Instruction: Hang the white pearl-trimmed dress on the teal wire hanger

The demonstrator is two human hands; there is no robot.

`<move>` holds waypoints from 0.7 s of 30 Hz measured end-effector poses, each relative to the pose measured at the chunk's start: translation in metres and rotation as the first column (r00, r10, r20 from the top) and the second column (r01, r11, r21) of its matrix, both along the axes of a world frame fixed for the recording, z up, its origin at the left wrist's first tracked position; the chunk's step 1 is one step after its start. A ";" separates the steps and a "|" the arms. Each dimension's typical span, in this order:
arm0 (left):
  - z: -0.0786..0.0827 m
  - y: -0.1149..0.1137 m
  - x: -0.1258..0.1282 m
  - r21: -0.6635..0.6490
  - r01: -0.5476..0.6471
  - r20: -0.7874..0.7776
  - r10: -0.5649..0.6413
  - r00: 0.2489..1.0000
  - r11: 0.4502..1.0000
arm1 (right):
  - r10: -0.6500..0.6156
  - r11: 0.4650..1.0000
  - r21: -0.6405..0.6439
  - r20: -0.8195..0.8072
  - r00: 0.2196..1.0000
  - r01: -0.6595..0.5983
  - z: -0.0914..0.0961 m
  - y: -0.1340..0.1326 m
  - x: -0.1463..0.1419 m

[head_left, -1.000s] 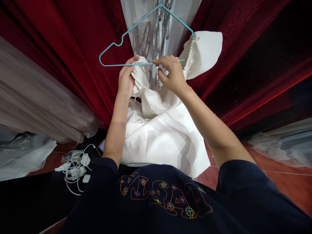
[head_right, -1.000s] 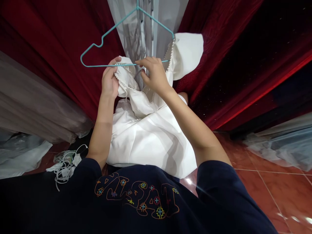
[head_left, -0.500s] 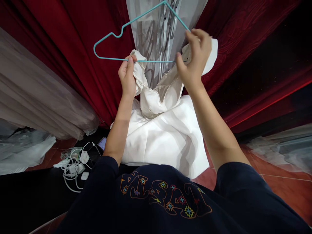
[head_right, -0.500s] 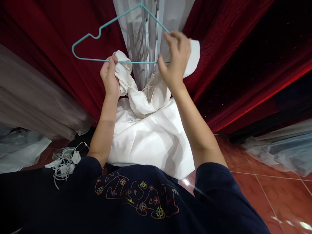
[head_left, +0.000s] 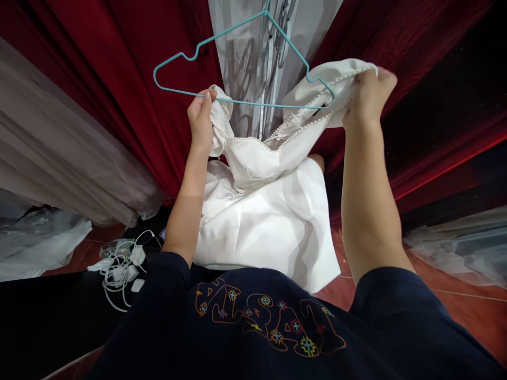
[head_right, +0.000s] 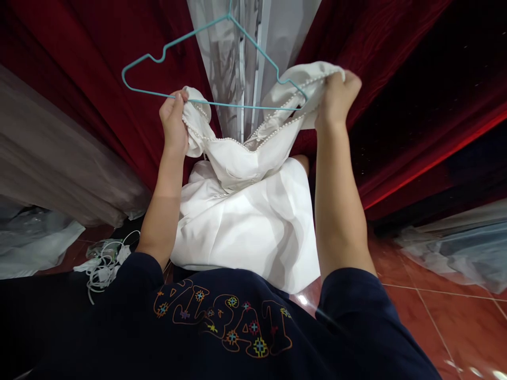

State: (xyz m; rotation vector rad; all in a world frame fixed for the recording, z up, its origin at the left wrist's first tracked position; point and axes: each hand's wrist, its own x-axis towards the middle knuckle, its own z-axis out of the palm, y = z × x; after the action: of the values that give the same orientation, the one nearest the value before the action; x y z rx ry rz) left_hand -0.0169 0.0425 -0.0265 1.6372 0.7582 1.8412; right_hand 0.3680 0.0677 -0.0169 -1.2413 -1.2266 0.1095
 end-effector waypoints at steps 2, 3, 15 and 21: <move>-0.001 0.001 -0.001 -0.021 0.031 0.011 -0.031 0.999 0.999 | -0.079 0.997 -0.020 -0.217 0.973 0.077 -0.012 0.001 0.006; -0.002 0.002 -0.001 -0.025 0.038 0.006 -0.038 0.999 0.999 | -0.121 0.992 -0.005 -0.298 0.947 0.125 -0.020 -0.005 0.004; -0.017 -0.008 0.016 -0.097 0.192 0.127 -0.179 0.976 0.977 | 0.316 0.918 0.163 0.254 0.914 -0.362 -0.031 -0.086 -0.120; -0.016 -0.036 0.010 -0.198 0.222 0.150 -0.194 0.969 0.955 | 0.298 0.941 0.083 0.262 0.918 -0.329 -0.029 -0.065 -0.105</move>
State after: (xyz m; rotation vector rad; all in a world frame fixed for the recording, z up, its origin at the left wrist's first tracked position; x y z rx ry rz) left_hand -0.0065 0.0065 -0.0429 1.3905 0.6734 1.6386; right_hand 0.2629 0.0026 -0.0454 -0.9591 -1.6211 0.1135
